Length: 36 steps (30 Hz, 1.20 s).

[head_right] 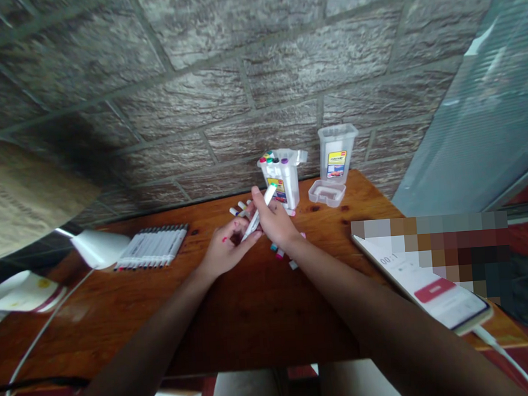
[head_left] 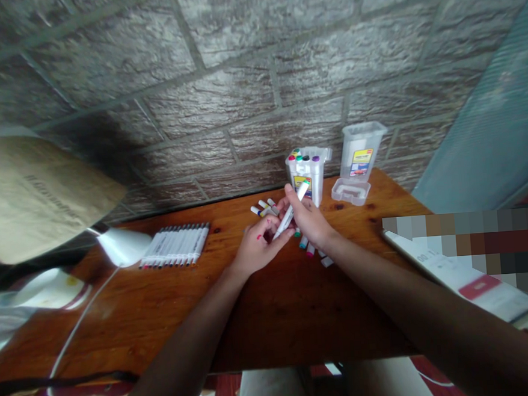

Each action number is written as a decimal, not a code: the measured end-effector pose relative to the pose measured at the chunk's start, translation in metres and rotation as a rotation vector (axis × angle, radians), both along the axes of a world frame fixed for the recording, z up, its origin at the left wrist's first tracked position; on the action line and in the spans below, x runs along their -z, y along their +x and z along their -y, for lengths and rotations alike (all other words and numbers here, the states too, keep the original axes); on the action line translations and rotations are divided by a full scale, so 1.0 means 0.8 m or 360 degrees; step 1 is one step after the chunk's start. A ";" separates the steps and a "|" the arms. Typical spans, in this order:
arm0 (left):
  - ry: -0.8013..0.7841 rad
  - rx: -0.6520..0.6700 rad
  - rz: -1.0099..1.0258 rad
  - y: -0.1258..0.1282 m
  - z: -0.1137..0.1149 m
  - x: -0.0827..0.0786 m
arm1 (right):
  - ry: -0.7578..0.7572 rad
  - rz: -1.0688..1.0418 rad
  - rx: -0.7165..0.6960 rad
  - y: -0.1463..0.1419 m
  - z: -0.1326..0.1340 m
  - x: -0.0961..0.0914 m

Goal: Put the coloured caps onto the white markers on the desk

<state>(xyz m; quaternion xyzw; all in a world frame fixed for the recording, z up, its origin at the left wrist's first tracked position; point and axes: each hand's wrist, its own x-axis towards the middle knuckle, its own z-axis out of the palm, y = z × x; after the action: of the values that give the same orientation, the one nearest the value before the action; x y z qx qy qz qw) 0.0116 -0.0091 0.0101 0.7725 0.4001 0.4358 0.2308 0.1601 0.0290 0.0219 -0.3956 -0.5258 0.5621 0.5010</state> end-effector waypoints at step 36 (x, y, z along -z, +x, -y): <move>-0.0032 -0.0384 0.0551 -0.008 -0.011 0.008 | 0.0308 0.0149 -0.0345 0.011 0.014 -0.025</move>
<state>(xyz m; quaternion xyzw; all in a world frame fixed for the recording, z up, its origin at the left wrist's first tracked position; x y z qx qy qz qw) 0.0052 0.0000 0.0036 0.6303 0.4482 0.5825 0.2500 0.1690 0.0179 0.0416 -0.3122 -0.6399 0.5406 0.4480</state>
